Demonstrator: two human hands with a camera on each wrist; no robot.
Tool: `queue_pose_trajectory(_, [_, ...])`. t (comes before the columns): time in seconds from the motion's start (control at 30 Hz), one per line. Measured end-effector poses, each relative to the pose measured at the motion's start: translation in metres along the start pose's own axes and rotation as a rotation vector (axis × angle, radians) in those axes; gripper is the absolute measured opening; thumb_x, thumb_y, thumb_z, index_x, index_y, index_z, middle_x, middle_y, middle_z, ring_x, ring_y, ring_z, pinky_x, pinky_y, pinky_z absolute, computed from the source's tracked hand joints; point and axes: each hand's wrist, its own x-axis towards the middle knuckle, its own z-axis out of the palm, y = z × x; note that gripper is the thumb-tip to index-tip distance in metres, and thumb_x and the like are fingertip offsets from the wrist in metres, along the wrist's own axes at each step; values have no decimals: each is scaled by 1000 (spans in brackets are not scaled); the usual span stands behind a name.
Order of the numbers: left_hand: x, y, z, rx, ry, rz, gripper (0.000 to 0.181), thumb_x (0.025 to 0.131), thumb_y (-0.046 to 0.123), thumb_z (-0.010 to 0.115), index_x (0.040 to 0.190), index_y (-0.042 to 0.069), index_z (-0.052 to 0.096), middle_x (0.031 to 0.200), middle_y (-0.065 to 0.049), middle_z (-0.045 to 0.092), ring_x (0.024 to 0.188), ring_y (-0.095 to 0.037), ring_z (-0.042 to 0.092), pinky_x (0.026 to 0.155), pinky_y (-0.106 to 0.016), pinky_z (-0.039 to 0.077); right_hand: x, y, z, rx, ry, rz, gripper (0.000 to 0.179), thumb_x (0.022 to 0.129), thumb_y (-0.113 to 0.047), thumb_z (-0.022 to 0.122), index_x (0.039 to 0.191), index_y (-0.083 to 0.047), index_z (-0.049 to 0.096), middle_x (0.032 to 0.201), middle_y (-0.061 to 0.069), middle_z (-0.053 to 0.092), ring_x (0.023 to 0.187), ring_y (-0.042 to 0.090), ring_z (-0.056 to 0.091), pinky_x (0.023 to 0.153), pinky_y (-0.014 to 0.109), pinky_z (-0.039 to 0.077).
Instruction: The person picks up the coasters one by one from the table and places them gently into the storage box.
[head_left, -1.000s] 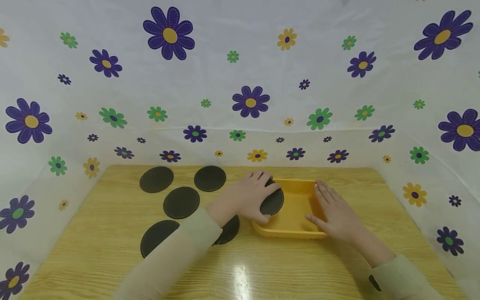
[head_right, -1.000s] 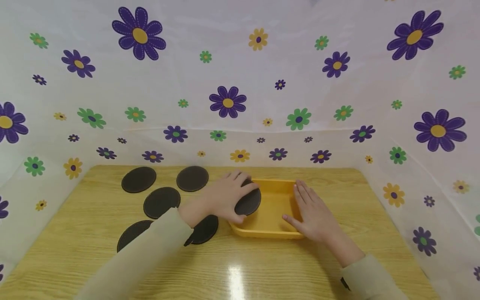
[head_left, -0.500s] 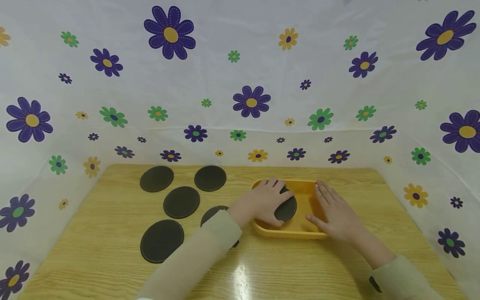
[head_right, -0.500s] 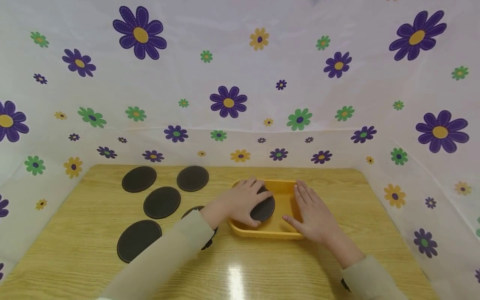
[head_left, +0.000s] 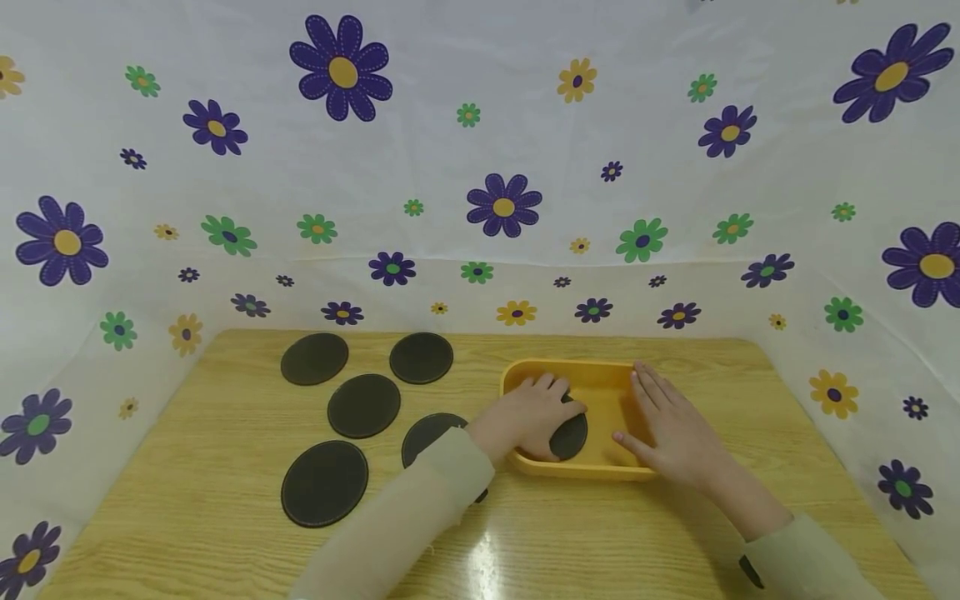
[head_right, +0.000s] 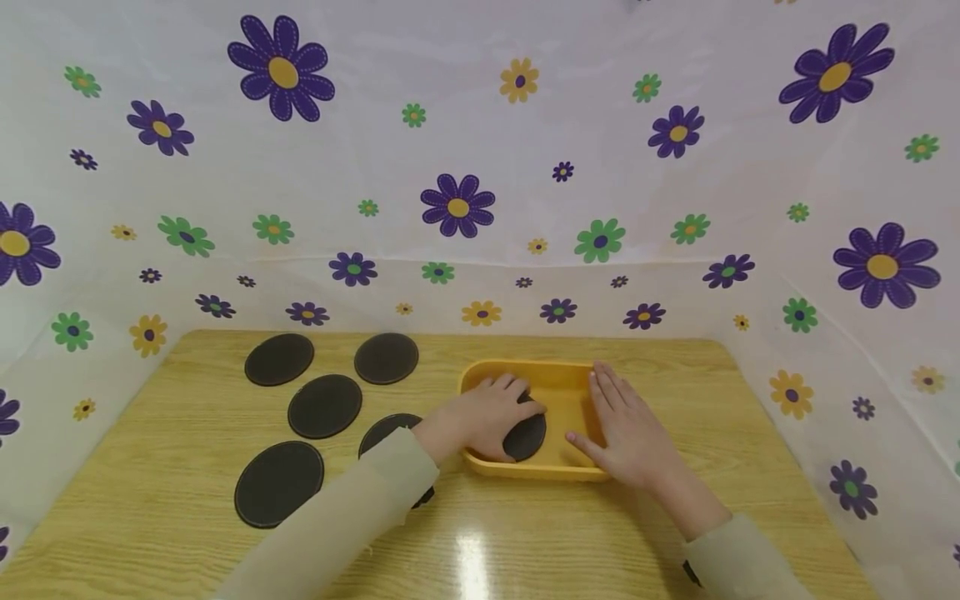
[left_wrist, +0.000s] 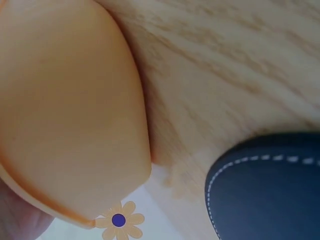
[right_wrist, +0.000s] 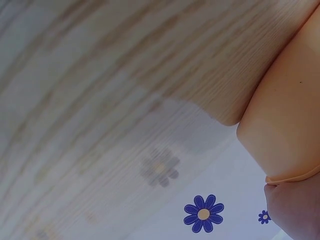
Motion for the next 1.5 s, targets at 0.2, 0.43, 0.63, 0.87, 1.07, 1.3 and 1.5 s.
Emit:
queue_pose_trajectory(0.2, [-3, -2, 1, -14, 16, 7, 77, 92, 59, 75, 159, 32, 48, 157, -5, 48, 143, -23, 47, 116, -42, 45, 0, -2, -1, 11, 11, -5, 96, 104, -55, 58, 163, 13, 24, 174, 30, 18, 161, 48, 20, 127, 22, -14])
queue_pose_trajectory(0.43, [-15, -9, -4, -15, 58, 20, 79, 93, 55, 76, 160, 30, 46, 161, -6, 45, 147, -25, 44, 119, -45, 43, 0, -2, -2, 15, 16, -4, 96, 104, -55, 57, 163, 13, 23, 173, 30, 18, 162, 47, 20, 130, 25, -12])
queue_pose_trajectory(0.63, [-34, -19, -12, 7, 128, 41, 80, 92, 53, 77, 161, 28, 45, 160, -7, 46, 147, -26, 45, 121, -47, 42, -1, -2, -2, 21, 18, -5, 95, 104, -55, 57, 163, 12, 24, 173, 30, 19, 163, 45, 19, 129, 25, -12])
queue_pose_trajectory(0.87, [-67, -32, -24, -60, 188, 24, 81, 89, 46, 81, 159, 25, 47, 161, -11, 45, 149, -31, 42, 121, -54, 41, -1, -2, -1, 23, 22, -13, 95, 104, -54, 56, 163, 12, 23, 173, 31, 18, 163, 45, 17, 125, 19, -16])
queue_pose_trajectory(1.07, [-99, -44, -27, -77, 209, -10, 80, 86, 44, 83, 157, 22, 51, 161, -15, 45, 150, -35, 42, 120, -58, 40, -2, -2, -1, 25, 19, -13, 95, 105, -53, 56, 164, 12, 21, 174, 31, 17, 164, 43, 14, 124, 17, -18])
queue_pose_trajectory(1.3, [-129, -61, -10, -63, 203, -74, 80, 87, 47, 82, 157, 22, 51, 160, -15, 45, 150, -36, 42, 120, -58, 40, 0, -2, -1, 17, 18, -13, 94, 105, -53, 56, 163, 13, 22, 173, 31, 18, 164, 44, 16, 122, 15, -19])
queue_pose_trajectory(1.5, [-145, -68, 11, -61, 186, -92, 82, 86, 52, 82, 154, 20, 52, 156, -16, 48, 145, -37, 46, 116, -58, 44, 0, -2, -1, 24, 19, -16, 94, 105, -54, 56, 163, 13, 23, 173, 31, 18, 163, 45, 17, 124, 18, -18])
